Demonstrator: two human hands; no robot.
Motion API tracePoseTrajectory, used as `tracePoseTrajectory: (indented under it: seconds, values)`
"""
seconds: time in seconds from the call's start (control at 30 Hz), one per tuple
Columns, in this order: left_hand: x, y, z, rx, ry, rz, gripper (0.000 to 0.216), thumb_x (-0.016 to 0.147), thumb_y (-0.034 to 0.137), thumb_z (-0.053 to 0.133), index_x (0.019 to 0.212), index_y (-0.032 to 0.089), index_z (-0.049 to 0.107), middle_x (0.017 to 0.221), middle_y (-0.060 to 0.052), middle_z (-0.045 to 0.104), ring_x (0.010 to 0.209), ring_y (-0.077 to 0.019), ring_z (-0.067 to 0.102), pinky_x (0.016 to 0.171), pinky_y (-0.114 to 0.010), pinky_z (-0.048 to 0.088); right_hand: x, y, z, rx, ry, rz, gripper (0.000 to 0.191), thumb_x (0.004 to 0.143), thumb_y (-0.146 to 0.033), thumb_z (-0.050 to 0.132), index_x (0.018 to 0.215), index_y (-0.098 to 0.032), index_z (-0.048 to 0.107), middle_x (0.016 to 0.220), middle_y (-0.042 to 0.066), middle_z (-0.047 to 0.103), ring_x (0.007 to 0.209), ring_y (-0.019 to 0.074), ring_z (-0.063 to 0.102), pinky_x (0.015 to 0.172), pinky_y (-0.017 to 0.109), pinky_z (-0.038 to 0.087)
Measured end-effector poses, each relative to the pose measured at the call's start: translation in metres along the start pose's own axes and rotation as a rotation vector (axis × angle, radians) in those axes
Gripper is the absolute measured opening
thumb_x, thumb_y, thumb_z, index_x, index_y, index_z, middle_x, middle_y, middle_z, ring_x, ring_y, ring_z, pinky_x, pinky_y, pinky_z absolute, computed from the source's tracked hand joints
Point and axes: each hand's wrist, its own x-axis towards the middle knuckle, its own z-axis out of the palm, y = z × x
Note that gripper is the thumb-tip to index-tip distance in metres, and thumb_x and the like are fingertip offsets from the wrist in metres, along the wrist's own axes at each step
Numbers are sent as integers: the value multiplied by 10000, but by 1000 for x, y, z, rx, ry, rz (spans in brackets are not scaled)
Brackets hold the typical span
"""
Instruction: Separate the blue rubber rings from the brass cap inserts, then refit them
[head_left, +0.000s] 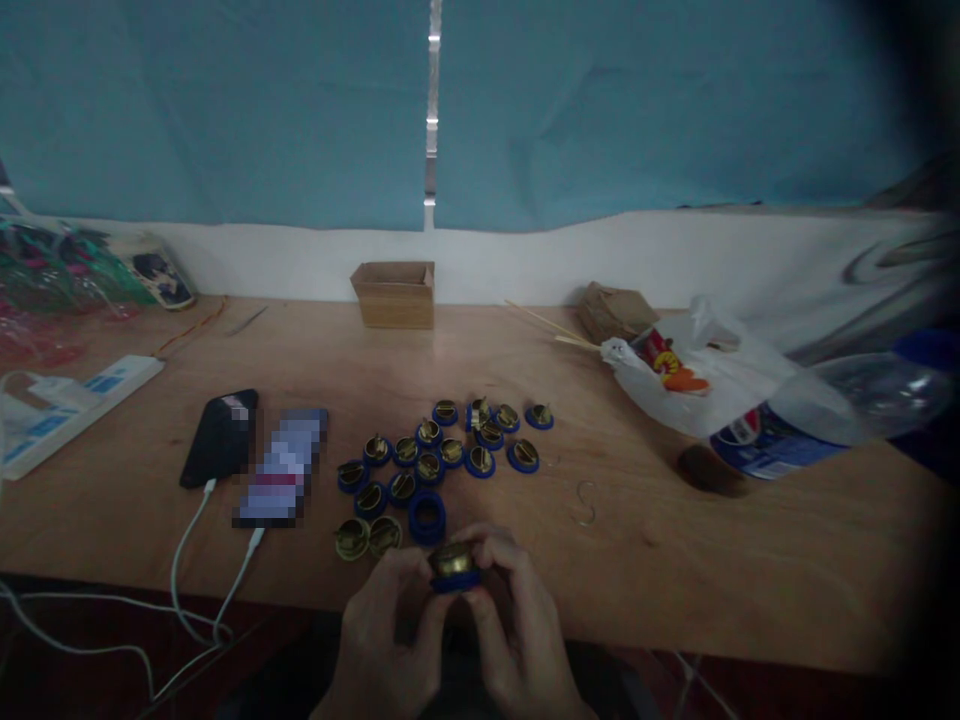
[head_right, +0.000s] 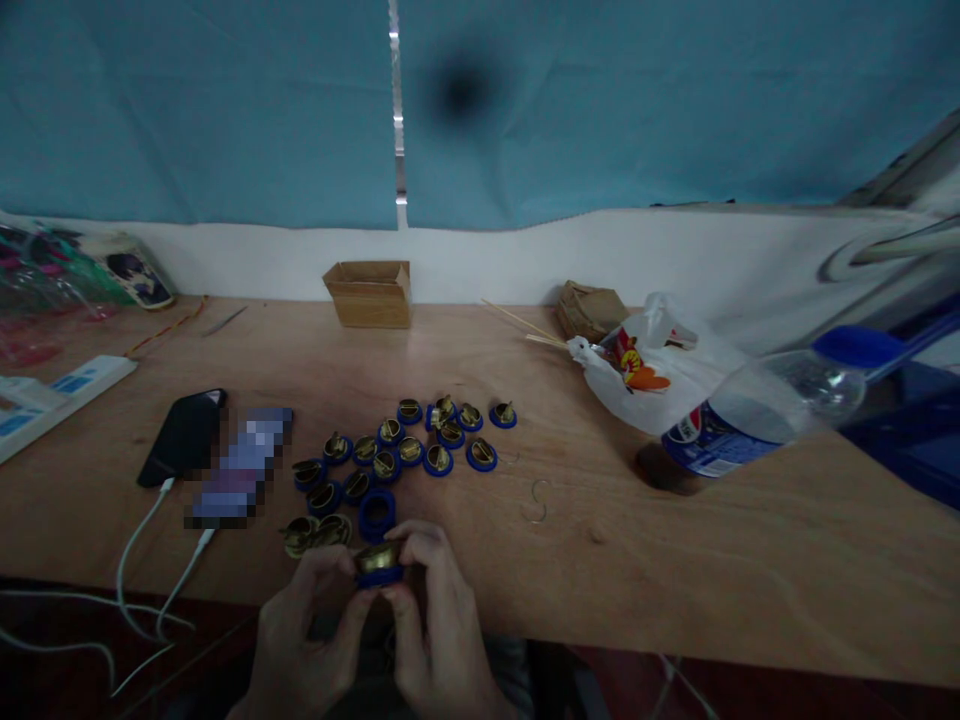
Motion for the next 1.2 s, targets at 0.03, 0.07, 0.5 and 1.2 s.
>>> tracePoseTrajectory:
  seconds: [0.03,0.07,0.5,1.2]
  values:
    - [0,0,1,-14,-11,-10,218,823,92,554,971,239,490,769,6,677,637,-151,718,586,-212,590,-1,0,0,-3,2,1,183,943,-123,402,1056,-254,461,1062,73,583,965,193,621,799,313,546]
    - [-1,0,2,-32,-24,-22,215,825,91,548,968,238,484,770,4,673,639,-152,715,586,-218,589,-1,0,0,-10,8,4,181,940,-119,405,1044,-254,466,1057,71,579,960,192,619,796,309,544]
    - [5,1,3,-90,30,-38,247,799,60,581,957,233,503,921,-31,699,824,-175,723,710,-261,592,-6,-13,7,183,135,183,163,924,-220,553,1065,-265,483,1056,62,558,944,181,629,813,282,541]
    - [2,5,8,-279,-69,-174,193,794,69,638,819,224,527,802,10,692,727,-154,701,662,-247,563,2,-14,4,348,215,190,185,936,-228,575,1102,-285,514,1069,43,601,1084,183,644,943,298,529]
